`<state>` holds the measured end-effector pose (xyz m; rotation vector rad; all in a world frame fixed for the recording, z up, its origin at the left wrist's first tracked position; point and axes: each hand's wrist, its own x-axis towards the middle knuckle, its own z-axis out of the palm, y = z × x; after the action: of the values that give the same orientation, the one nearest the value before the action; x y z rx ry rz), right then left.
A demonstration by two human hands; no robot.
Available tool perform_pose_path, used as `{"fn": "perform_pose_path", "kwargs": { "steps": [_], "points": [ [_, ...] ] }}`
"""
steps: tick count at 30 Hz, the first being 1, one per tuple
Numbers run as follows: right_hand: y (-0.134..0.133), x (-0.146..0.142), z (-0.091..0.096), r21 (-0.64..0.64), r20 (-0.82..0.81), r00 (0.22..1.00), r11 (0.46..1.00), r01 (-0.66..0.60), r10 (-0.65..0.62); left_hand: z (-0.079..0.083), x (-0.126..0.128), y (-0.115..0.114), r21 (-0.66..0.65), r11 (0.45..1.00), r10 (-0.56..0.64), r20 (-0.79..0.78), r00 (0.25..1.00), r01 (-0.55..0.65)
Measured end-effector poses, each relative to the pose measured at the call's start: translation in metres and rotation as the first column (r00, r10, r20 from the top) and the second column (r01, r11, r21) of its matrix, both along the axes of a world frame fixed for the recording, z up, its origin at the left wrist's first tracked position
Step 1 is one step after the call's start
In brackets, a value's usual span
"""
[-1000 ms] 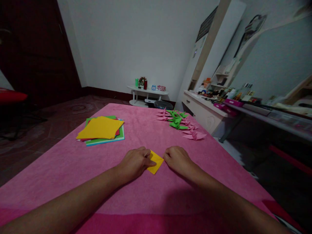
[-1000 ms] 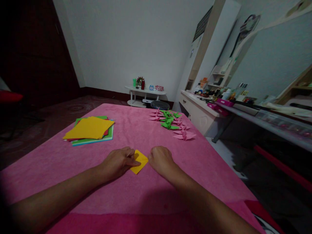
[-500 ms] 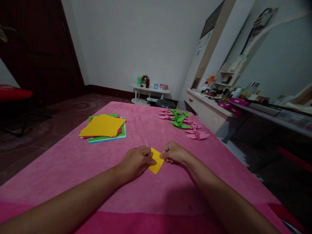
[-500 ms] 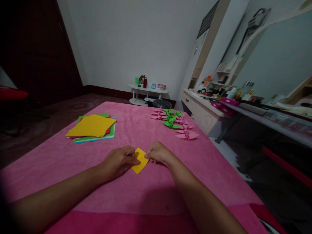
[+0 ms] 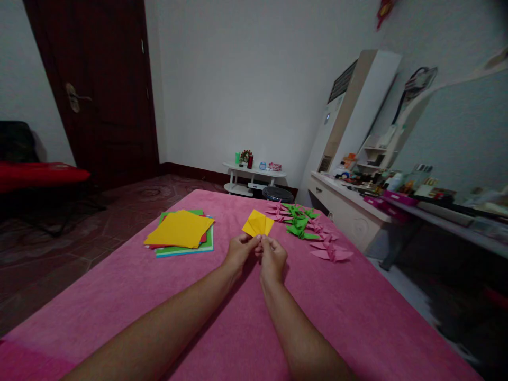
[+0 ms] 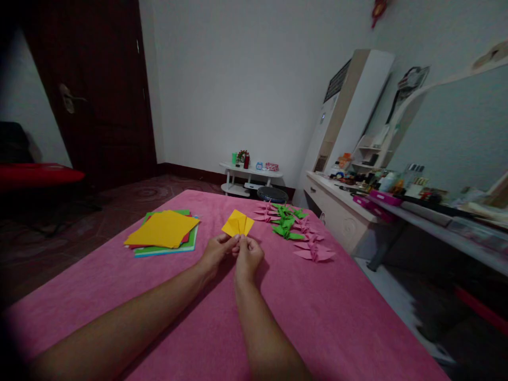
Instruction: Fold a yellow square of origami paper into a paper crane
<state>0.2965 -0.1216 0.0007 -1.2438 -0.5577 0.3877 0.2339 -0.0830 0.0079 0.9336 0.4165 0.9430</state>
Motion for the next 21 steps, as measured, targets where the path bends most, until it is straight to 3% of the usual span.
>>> {"fn": "perform_pose_path", "kwargs": {
  "steps": [3, 6, 11, 21],
  "points": [
    [-0.003, -0.004, -0.006, 0.058, 0.028, 0.999, 0.998, -0.037, 0.036, -0.004, 0.003, -0.005, -0.046, 0.997, 0.062, 0.049, 0.997, -0.060],
    [-0.006, -0.003, -0.006, 0.062, 0.055, 0.992, 0.992, -0.114, 0.111, -0.006, -0.002, -0.005, -0.040, 0.999, 0.029, 0.054, 0.998, -0.027],
    [-0.012, -0.001, -0.007, -0.023, 0.124, 0.958, 0.966, -0.258, 0.259, -0.005, -0.013, -0.001, -0.060, 0.997, -0.038, 0.027, 0.999, 0.040],
    [-0.017, 0.006, -0.008, -0.150, 0.271, 0.876, 0.916, -0.371, 0.399, -0.012, -0.019, 0.012, -0.109, 0.993, 0.036, -0.033, 0.999, -0.039]
  ]
}}
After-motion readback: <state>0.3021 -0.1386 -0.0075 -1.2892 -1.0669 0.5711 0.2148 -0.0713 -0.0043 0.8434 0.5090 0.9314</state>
